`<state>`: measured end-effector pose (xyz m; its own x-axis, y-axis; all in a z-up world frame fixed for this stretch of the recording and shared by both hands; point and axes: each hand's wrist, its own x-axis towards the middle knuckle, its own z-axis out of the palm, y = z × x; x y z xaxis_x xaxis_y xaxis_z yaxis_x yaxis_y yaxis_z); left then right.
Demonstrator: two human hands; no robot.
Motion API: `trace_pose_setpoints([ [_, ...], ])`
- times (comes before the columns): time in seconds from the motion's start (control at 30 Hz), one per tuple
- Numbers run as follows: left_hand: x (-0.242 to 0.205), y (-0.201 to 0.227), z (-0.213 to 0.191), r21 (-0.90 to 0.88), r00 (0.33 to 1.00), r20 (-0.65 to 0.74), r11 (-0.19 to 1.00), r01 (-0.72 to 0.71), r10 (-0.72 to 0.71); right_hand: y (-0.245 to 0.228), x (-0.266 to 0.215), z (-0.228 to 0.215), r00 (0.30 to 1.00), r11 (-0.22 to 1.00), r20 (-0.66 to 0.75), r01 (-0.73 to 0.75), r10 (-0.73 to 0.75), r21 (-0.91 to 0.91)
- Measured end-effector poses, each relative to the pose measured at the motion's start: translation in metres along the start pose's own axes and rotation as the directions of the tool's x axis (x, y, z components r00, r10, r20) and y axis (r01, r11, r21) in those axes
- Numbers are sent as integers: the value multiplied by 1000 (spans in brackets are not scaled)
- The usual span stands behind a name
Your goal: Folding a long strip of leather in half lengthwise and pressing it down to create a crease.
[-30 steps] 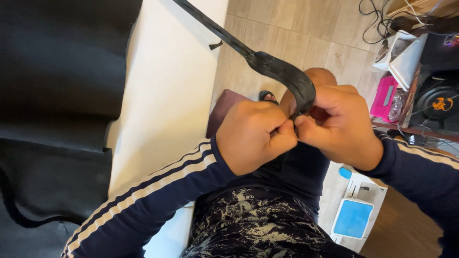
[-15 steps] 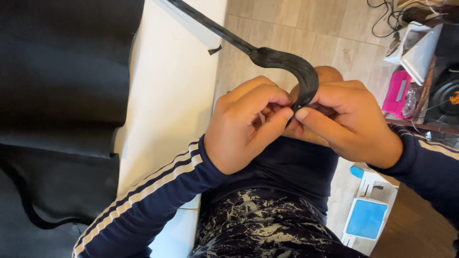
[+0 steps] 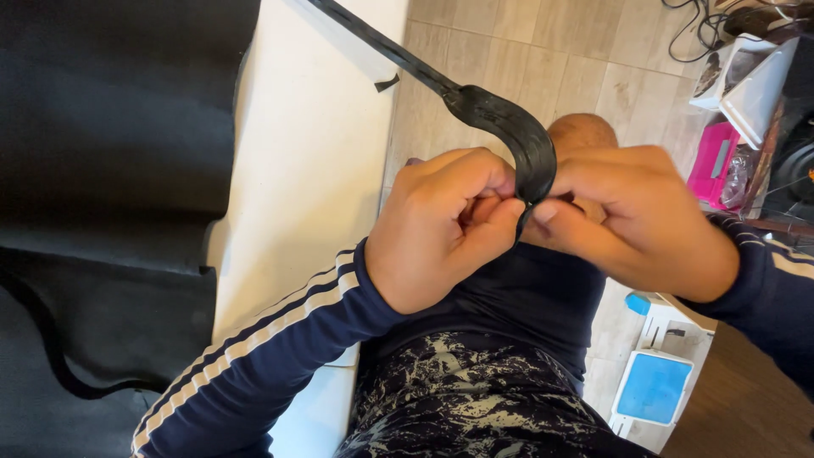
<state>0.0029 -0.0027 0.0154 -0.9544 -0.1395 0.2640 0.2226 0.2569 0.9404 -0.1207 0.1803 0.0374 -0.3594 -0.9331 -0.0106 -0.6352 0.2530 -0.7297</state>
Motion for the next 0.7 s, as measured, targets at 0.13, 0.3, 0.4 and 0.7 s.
trace_pose_setpoints([
  [0.13, 1, 1, -4, -26, 1000, 28, 1000, 2, -1, -3, 3, -5, 995, 999, -92, 21, -25, -44],
  [0.3, 1, -4, -8, 30, 988, 155, 999, -10, 5, -12, 11, -6, 997, 986, -61, 56, -47, 155],
  [0.4, 3, -3, -10, 45, 976, 218, 999, -19, 9, -2, 2, -4, 998, 997, -55, -6, 9, 71],
  [0.7, 2, -6, -9, -6, 967, 236, 995, -96, 95, -5, 6, -5, 999, 992, 28, -35, 32, 121],
])
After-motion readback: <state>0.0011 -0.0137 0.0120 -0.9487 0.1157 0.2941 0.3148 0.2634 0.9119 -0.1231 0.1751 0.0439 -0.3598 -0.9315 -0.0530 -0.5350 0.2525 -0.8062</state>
